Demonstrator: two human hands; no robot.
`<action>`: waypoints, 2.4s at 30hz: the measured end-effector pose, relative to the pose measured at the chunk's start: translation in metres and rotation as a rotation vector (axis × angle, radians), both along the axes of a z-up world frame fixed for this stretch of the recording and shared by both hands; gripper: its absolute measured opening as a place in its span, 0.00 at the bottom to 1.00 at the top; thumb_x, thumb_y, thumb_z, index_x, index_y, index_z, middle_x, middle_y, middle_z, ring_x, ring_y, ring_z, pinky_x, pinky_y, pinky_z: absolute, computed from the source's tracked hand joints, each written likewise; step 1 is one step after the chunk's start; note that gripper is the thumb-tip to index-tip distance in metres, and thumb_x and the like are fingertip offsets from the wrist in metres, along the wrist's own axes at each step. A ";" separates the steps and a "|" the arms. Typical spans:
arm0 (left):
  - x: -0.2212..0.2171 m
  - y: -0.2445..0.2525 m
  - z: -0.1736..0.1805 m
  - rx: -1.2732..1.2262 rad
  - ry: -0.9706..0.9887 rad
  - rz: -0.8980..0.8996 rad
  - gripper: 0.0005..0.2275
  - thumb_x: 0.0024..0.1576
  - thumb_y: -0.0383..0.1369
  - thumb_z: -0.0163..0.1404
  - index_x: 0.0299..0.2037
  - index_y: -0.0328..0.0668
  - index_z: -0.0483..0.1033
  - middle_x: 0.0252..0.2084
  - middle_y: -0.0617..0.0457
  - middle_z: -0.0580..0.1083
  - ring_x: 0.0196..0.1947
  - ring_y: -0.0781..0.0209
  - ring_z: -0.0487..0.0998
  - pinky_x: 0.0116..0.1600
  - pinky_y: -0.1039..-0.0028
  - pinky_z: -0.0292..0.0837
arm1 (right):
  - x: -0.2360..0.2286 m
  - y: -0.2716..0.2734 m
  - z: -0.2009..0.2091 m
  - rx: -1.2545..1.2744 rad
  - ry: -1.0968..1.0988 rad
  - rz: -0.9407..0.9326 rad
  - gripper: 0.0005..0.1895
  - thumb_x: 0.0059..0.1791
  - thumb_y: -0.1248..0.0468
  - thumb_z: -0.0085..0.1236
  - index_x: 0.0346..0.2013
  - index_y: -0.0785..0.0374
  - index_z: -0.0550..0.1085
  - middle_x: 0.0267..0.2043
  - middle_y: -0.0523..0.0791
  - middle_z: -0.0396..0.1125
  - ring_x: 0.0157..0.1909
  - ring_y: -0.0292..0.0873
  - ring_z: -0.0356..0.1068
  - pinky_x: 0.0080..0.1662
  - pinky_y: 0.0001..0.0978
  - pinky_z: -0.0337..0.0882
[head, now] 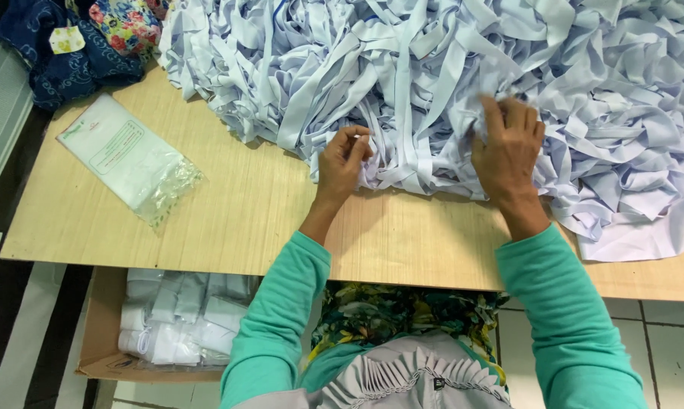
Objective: The person folds long white fabric strips by hand and places them inside a clear plastic bag on a wooden table.
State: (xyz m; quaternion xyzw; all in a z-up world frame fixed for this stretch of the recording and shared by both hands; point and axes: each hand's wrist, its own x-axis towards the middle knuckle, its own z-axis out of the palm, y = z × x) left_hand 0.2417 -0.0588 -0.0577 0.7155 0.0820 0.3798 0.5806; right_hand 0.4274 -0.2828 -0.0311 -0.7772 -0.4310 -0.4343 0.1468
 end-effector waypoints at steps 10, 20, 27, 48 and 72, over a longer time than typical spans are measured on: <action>0.006 -0.017 -0.004 -0.146 0.068 -0.386 0.15 0.68 0.36 0.51 0.64 0.49 0.74 0.51 0.49 0.81 0.51 0.69 0.79 0.56 0.72 0.76 | -0.057 0.041 -0.036 0.097 0.341 0.745 0.11 0.52 0.75 0.53 0.46 0.64 0.80 0.39 0.50 0.67 0.44 0.54 0.71 0.48 0.45 0.72; 0.014 -0.014 -0.031 -0.286 0.073 -0.457 0.15 0.63 0.28 0.58 0.60 0.38 0.76 0.47 0.48 0.80 0.46 0.71 0.77 0.51 0.72 0.78 | -0.077 0.040 -0.007 -0.082 0.108 0.823 0.05 0.47 0.67 0.58 0.35 0.64 0.80 0.36 0.48 0.72 0.51 0.51 0.72 0.61 0.50 0.69; 0.018 -0.011 -0.032 -0.310 0.077 -0.344 0.11 0.61 0.26 0.59 0.53 0.37 0.77 0.37 0.54 0.78 0.32 0.75 0.73 0.38 0.85 0.75 | -0.060 0.029 0.014 0.115 0.121 0.730 0.07 0.51 0.71 0.56 0.35 0.59 0.80 0.45 0.46 0.74 0.51 0.49 0.72 0.58 0.50 0.66; 0.009 0.016 -0.017 0.288 -0.006 0.182 0.07 0.60 0.28 0.59 0.46 0.47 0.81 0.51 0.49 0.69 0.48 0.54 0.75 0.48 0.70 0.76 | -0.054 0.035 -0.035 0.208 0.306 0.706 0.07 0.45 0.77 0.61 0.35 0.64 0.81 0.37 0.50 0.70 0.38 0.51 0.69 0.44 0.42 0.67; -0.106 -0.046 0.036 -0.291 0.546 -0.679 0.07 0.60 0.22 0.48 0.43 0.31 0.80 0.22 0.50 0.74 0.18 0.66 0.70 0.25 0.77 0.66 | -0.009 0.008 -0.004 -0.008 0.064 0.442 0.16 0.49 0.72 0.51 0.45 0.51 0.80 0.49 0.43 0.68 0.51 0.47 0.67 0.54 0.42 0.59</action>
